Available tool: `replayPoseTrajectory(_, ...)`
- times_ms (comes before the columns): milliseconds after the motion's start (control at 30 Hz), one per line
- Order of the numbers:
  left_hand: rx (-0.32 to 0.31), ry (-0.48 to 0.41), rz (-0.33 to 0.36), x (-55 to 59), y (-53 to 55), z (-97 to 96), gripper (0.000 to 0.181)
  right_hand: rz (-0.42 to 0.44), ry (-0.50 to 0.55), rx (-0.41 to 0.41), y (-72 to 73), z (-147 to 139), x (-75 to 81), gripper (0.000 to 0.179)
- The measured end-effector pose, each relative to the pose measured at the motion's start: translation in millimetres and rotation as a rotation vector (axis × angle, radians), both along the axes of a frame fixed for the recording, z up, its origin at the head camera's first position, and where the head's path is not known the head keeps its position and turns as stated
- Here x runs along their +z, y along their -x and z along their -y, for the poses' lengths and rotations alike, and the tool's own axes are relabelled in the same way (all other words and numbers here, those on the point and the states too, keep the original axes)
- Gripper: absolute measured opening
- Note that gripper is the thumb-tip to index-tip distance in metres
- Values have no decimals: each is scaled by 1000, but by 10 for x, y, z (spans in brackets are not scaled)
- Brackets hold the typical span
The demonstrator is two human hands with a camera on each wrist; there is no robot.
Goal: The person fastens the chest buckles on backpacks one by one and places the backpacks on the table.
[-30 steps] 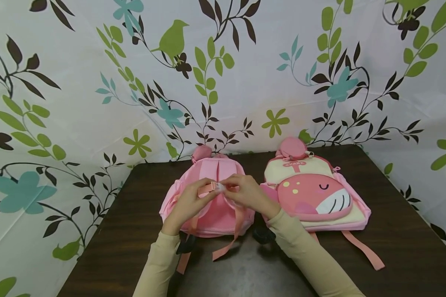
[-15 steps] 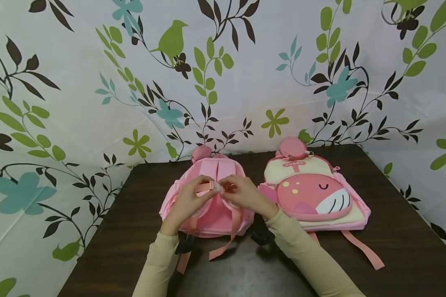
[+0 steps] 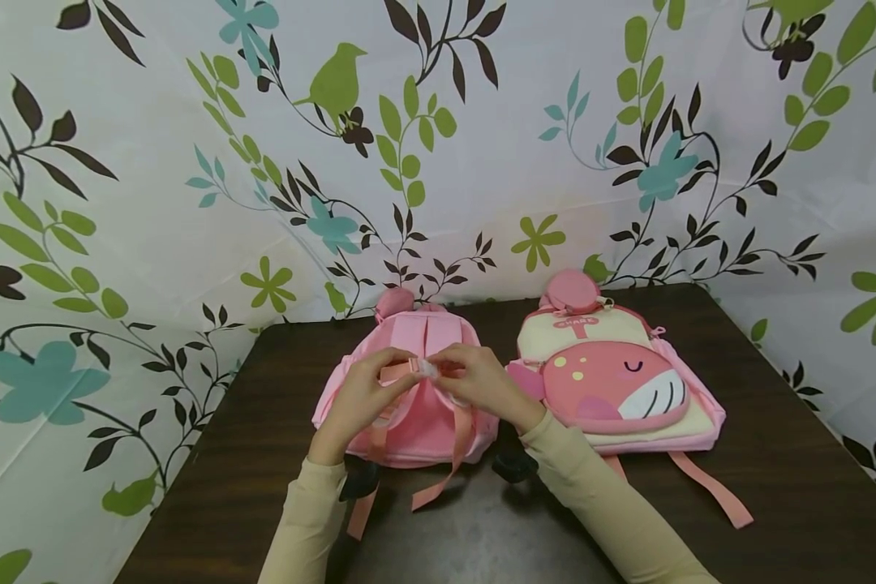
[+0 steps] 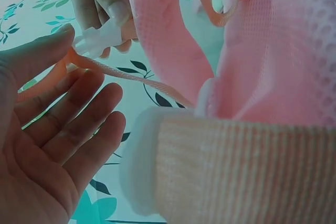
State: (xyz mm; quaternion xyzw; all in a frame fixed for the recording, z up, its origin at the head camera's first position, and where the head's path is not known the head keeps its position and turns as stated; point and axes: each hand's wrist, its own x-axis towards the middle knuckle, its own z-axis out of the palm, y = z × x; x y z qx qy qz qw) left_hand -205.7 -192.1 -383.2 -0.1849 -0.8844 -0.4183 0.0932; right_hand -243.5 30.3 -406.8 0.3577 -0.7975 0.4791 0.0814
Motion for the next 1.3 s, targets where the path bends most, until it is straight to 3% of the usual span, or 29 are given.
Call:
replayPoseTrajectory(400,-3,-8,-6,-27,18,4,35,-10,37,0,-19,1,-17,27)
replayPoseTrajectory(733,-22,9,-14,-22,7,9,34,-98,14,-2,-14,19,-26,26)
replayPoseTrajectory(1300,-24,-11,10,-32,1,-6,31,-127,-14,-11,-16,10,-20,27)
